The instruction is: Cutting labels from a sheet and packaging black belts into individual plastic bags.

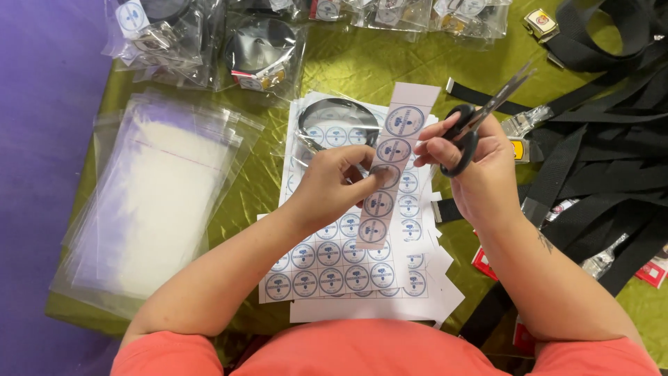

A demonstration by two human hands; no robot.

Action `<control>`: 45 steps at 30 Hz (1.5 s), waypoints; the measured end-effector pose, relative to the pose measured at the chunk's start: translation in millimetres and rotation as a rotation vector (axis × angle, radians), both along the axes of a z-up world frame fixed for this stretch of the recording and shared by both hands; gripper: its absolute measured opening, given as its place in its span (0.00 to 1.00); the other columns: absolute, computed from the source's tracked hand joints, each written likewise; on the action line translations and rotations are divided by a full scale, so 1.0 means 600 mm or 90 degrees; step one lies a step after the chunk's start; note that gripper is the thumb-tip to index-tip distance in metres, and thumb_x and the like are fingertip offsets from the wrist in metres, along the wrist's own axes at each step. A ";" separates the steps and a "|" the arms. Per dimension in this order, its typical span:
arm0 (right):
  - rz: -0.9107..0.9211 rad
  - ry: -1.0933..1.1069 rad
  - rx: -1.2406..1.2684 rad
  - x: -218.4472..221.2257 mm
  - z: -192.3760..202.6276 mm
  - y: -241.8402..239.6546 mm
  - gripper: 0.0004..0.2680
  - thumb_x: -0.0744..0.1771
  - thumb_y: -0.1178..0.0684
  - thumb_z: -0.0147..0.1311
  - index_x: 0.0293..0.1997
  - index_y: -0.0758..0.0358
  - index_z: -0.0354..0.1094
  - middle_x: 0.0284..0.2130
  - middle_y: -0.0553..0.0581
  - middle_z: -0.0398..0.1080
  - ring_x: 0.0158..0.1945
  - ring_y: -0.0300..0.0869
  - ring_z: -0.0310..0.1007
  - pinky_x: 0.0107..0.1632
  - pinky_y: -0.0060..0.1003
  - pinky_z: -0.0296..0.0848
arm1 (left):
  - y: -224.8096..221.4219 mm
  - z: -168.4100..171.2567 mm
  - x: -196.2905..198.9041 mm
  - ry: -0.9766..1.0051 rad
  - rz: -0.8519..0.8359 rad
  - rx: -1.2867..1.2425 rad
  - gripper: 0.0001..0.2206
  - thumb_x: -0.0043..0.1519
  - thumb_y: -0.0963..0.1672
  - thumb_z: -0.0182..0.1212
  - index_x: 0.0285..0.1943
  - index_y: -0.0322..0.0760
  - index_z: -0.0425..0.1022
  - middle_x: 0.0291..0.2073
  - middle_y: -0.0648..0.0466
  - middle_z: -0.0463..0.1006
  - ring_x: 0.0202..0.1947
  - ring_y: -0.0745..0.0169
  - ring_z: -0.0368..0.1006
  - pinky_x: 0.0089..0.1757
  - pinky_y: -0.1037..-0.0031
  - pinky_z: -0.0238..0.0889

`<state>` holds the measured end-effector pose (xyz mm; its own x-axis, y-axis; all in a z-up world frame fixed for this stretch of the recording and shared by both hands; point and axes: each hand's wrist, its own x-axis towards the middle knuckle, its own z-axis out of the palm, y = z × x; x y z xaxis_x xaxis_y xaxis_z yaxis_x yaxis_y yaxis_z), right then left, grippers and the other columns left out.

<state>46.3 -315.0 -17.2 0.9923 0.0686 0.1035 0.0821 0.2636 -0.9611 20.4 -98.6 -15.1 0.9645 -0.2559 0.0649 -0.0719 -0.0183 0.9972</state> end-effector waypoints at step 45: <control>-0.009 0.198 0.011 -0.046 -0.013 0.000 0.10 0.65 0.63 0.59 0.46 0.59 0.62 0.29 0.53 0.67 0.32 0.48 0.80 0.41 0.37 0.81 | -0.023 -0.075 -0.061 0.238 0.061 -0.528 0.07 0.59 0.42 0.70 0.39 0.33 0.79 0.31 0.55 0.80 0.30 0.60 0.76 0.40 0.70 0.74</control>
<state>18.9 -314.8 -24.7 0.9772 0.0556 -0.2047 -0.2120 0.2806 -0.9361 -16.2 -112.5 -60.2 0.9745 -0.1837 -0.1287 0.2228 0.7253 0.6514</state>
